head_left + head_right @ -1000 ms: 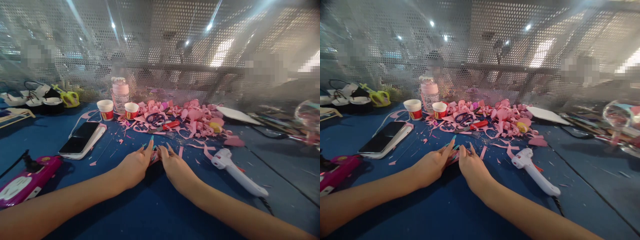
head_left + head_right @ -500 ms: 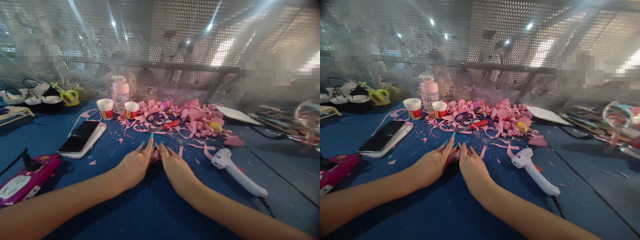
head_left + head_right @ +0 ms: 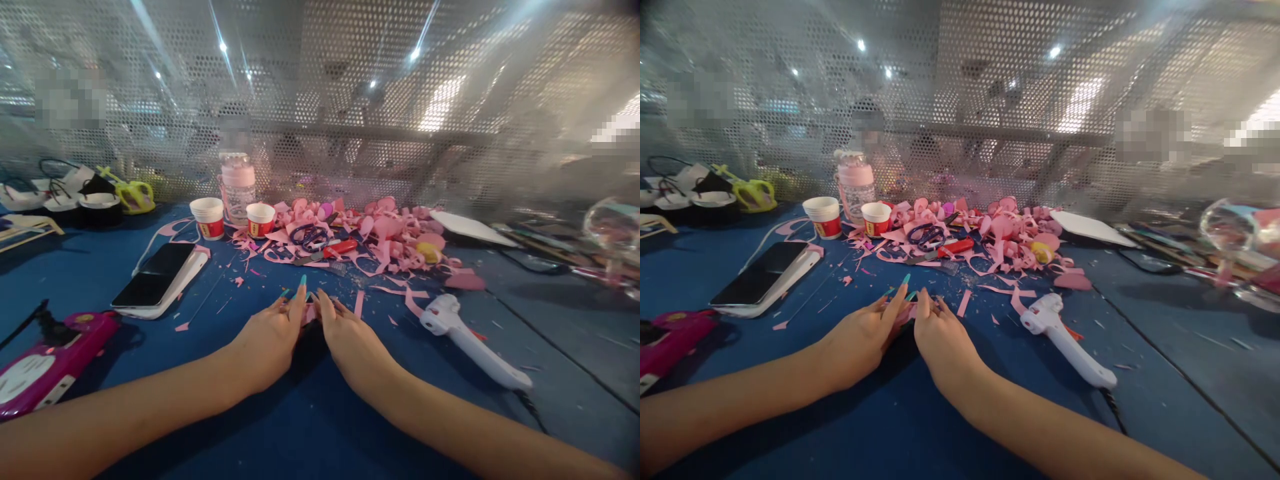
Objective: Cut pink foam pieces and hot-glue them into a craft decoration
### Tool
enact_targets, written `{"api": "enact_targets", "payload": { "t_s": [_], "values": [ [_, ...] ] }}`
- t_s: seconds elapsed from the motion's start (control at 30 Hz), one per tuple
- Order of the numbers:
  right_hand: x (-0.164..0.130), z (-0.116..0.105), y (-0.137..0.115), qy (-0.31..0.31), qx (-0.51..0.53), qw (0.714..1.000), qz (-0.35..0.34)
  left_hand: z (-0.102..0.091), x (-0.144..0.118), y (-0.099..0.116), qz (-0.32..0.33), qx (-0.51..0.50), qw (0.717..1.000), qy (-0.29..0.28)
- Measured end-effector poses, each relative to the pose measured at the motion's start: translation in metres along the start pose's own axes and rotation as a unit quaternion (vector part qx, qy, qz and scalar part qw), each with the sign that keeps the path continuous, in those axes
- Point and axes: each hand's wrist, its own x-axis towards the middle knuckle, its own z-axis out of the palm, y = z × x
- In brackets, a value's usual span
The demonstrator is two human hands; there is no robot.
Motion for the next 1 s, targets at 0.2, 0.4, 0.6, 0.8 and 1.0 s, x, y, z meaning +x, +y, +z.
{"api": "enact_targets", "payload": {
  "t_s": [0.2, 0.4, 0.6, 0.8, 1.0],
  "values": [
    [-0.003, 0.019, 0.000, 0.071, -0.027, 0.997, 0.021, 0.000, 0.000, 0.002, 0.007, -0.007, 1.000, 0.017],
    [-0.001, 0.022, 0.000, 0.045, -0.090, 0.995, -0.022, -0.006, 0.001, 0.002, 0.009, -0.047, 0.999, 0.016],
    [0.001, 0.012, 0.002, 0.003, -0.036, 0.999, -0.031, -0.001, -0.004, -0.001, -0.033, -0.096, 0.993, 0.054],
    [0.001, 0.016, 0.002, -0.003, -0.056, 0.998, -0.035, -0.001, -0.004, 0.000, -0.038, -0.090, 0.995, 0.030],
    [0.000, 0.010, 0.000, -0.040, -0.024, 0.999, -0.008, -0.009, -0.004, 0.002, -0.029, -0.069, 0.997, -0.010]
  ]
}}
